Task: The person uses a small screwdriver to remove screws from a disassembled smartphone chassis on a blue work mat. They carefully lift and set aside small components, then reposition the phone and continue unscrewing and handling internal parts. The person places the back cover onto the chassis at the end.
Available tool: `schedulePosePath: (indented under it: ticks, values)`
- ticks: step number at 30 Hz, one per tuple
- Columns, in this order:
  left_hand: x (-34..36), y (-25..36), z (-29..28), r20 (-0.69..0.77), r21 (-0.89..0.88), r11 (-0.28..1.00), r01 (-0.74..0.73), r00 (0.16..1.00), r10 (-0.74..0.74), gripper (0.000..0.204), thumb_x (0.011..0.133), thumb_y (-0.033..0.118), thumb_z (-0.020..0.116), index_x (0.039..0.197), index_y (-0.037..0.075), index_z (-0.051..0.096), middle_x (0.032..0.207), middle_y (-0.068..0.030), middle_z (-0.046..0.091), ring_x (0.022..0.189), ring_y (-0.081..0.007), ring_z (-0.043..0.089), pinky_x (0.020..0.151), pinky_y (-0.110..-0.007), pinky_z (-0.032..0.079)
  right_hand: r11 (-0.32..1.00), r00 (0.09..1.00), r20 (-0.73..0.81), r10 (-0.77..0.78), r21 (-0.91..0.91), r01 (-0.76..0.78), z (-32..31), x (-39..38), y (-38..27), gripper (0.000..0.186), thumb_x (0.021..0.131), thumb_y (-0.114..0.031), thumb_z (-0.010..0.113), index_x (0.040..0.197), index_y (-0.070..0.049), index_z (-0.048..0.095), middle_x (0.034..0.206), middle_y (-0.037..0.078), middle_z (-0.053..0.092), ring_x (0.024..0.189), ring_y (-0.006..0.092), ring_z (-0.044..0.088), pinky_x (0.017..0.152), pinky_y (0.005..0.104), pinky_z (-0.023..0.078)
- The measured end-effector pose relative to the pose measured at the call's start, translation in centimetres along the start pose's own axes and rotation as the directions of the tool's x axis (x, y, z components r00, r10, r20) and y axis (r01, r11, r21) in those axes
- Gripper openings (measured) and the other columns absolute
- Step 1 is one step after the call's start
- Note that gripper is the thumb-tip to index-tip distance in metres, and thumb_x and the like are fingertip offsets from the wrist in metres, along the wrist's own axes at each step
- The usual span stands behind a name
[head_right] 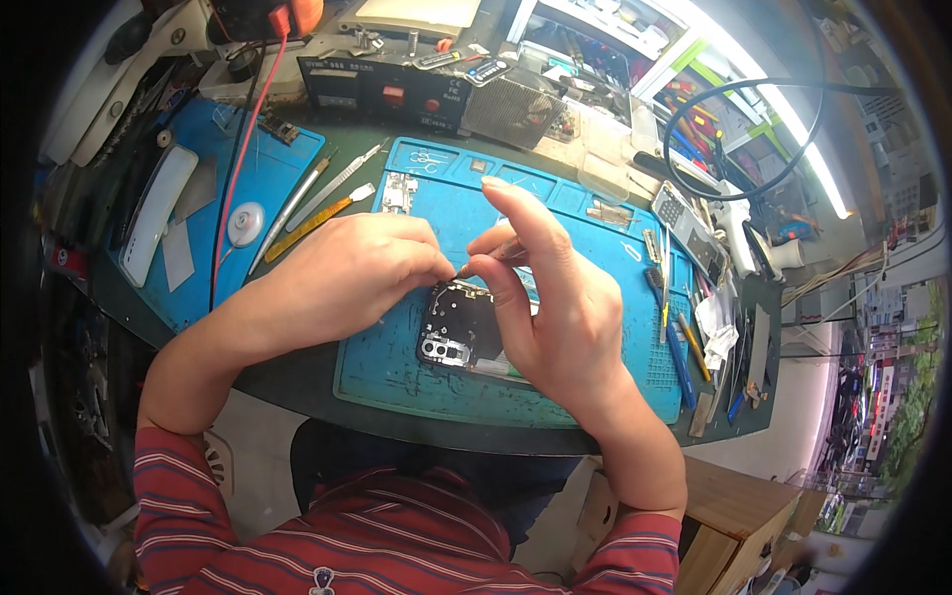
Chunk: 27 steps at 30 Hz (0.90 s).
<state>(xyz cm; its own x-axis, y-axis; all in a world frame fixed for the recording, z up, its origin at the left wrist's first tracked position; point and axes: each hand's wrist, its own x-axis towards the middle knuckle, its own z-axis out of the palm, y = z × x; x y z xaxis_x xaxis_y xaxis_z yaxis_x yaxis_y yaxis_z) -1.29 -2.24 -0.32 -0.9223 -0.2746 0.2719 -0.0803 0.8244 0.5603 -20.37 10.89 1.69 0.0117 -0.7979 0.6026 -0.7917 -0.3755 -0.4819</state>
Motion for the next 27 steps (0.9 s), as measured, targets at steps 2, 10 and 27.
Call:
schedulePosePath:
  ticks: [2, 10, 27]
  values:
    - [0.0, 0.0, 0.1, 0.0, -0.003, 1.0, 0.001, 1.0, -0.001, 0.013, 0.096, 0.01, 0.068, 0.103, 0.002, 0.076, 0.094, -0.012, 0.07, 0.092, -0.0329, 0.07, 0.081, -0.042, 0.056, 1.0, 1.0, 0.008, 0.002, 0.003, -0.002, 0.0, 0.0, 0.1, 0.053, 0.096, 0.003, 0.073, 0.146, 0.001, 0.056, 0.094, 0.013, 0.075, 0.081, 0.0214, 0.076, 0.073, 0.0322, 0.06]
    - [0.0, -0.1, 0.2, -0.015, 0.004, 1.0, -0.003, 1.0, 0.003, 0.013, 0.096, 0.01, 0.068, 0.103, 0.002, 0.076, 0.095, -0.0118, 0.07, 0.092, -0.0328, 0.07, 0.081, -0.043, 0.056, 0.996, 0.999, 0.047, -0.019, 0.088, 0.014, 0.3, 0.0, 0.4, 0.054, 0.094, 0.005, 0.073, 0.145, 0.0, 0.057, 0.096, 0.014, 0.075, 0.081, 0.0237, 0.076, 0.072, 0.0332, 0.06]
    - [0.6, -1.2, 0.5, -0.04, -0.03, 0.997, 0.072, 0.997, -0.073, 0.012, 0.09, 0.009, 0.075, 0.101, 0.005, 0.073, 0.097, -0.0096, 0.069, 0.096, -0.0322, 0.068, 0.084, -0.044, 0.054, 0.993, 0.99, 0.095, 0.103, 0.042, -0.108, -0.2, 0.6, -0.1, 0.061, 0.093, 0.006, 0.07, 0.151, -0.007, 0.057, 0.101, 0.012, 0.074, 0.085, 0.02, 0.074, 0.077, 0.0314, 0.06]
